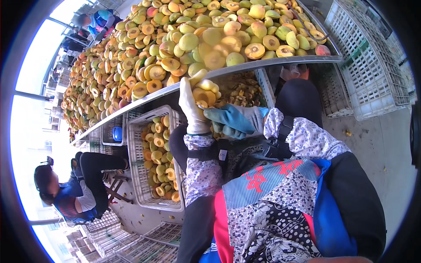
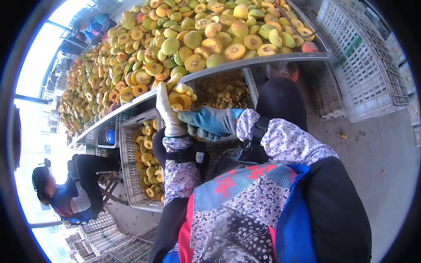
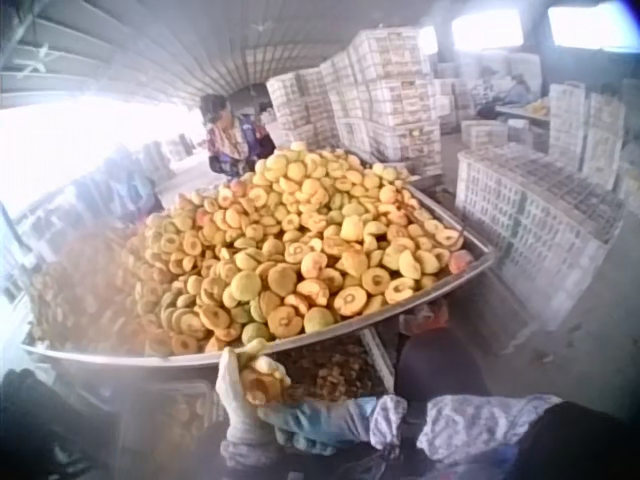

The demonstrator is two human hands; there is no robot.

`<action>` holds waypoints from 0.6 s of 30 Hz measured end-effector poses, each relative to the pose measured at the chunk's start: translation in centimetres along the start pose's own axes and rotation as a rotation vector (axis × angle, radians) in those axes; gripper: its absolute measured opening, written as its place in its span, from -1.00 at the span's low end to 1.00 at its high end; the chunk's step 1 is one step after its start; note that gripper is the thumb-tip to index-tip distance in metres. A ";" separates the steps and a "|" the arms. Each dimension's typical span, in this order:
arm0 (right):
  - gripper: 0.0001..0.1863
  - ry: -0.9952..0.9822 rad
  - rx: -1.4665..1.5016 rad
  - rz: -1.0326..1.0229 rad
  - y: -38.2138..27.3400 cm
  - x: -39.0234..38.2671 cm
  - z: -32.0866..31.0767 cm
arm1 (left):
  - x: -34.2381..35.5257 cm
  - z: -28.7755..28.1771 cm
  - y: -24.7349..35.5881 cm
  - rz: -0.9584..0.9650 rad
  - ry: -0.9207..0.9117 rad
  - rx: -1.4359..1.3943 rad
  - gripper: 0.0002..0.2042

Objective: The person is using a manual peach pitting tool to remove pits from peaches at an industrial sorting table.

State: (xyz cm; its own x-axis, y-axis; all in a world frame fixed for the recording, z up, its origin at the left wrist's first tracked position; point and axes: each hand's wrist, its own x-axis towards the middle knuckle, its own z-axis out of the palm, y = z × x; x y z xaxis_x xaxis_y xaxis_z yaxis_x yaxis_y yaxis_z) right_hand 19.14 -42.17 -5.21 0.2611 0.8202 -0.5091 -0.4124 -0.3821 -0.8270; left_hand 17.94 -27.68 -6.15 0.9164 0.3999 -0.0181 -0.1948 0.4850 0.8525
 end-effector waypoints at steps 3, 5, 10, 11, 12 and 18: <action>-0.40 0.200 -0.412 -0.037 1.2 0.8 -1.5 | 1.0 -3.4 2.0 0.165 0.158 -0.172 -0.49; -0.45 0.579 -0.776 -0.206 4.2 2.6 -3.6 | 0.6 -5.4 5.5 0.177 0.297 -0.069 -0.50; -0.56 0.884 -0.822 -0.406 4.2 3.4 -5.4 | -0.3 -11.9 11.9 0.313 0.622 0.931 -0.47; -0.57 0.900 -0.792 -0.488 4.7 4.1 -5.7 | 0.6 -12.1 12.5 0.348 0.686 1.145 -0.46; -0.58 0.913 -0.763 -0.563 4.2 4.0 -5.2 | 1.9 -12.0 12.6 0.373 0.749 1.356 -0.44; -0.67 0.828 -0.852 -0.445 3.2 3.5 -2.4 | 11.7 -16.9 10.8 0.103 0.637 1.974 -0.34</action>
State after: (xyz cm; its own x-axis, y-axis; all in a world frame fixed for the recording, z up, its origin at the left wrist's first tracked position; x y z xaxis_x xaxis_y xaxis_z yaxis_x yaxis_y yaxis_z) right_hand 20.81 -41.50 -10.18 0.8250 0.5545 0.1093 0.4606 -0.5477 -0.6984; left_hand 20.61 -4.62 -5.94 0.6228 0.7278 0.2871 0.7229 -0.6756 0.1446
